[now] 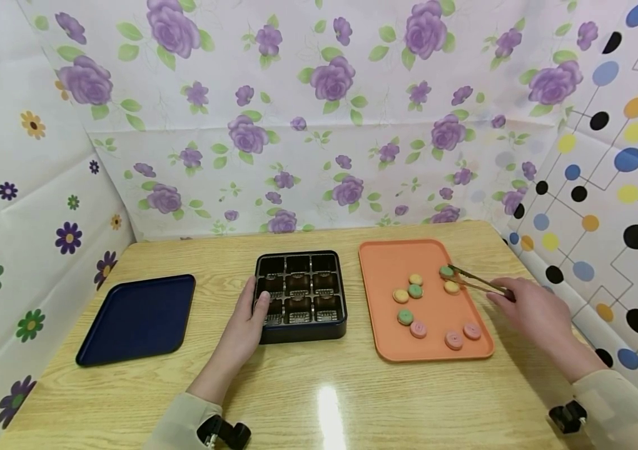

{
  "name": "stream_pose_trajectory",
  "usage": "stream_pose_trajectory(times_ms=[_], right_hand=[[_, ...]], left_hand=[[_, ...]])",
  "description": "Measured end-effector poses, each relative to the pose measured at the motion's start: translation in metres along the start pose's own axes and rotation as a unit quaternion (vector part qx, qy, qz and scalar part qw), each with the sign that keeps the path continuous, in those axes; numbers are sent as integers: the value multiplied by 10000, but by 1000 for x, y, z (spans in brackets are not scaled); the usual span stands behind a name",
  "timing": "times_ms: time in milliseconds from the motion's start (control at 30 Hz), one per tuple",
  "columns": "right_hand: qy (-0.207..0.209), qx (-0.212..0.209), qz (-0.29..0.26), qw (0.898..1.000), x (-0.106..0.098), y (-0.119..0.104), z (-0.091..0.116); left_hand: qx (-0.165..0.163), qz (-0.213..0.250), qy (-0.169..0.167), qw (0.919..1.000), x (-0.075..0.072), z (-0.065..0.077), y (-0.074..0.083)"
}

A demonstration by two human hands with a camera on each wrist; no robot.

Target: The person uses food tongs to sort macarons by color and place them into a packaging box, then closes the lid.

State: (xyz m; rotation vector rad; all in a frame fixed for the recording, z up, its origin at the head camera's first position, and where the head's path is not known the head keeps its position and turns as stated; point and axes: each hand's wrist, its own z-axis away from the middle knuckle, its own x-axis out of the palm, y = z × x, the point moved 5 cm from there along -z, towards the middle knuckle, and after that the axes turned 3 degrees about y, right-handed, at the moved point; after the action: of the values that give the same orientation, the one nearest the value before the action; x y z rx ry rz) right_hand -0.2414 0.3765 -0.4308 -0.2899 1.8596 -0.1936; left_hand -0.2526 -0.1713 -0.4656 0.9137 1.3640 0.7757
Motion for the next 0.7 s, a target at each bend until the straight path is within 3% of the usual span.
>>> stream_pose_trajectory(times_ms=[700], right_hand=[[-146, 11, -78, 9999, 3, -5, 0]], left_hand=[[34, 4, 10, 10000, 0, 0, -1]])
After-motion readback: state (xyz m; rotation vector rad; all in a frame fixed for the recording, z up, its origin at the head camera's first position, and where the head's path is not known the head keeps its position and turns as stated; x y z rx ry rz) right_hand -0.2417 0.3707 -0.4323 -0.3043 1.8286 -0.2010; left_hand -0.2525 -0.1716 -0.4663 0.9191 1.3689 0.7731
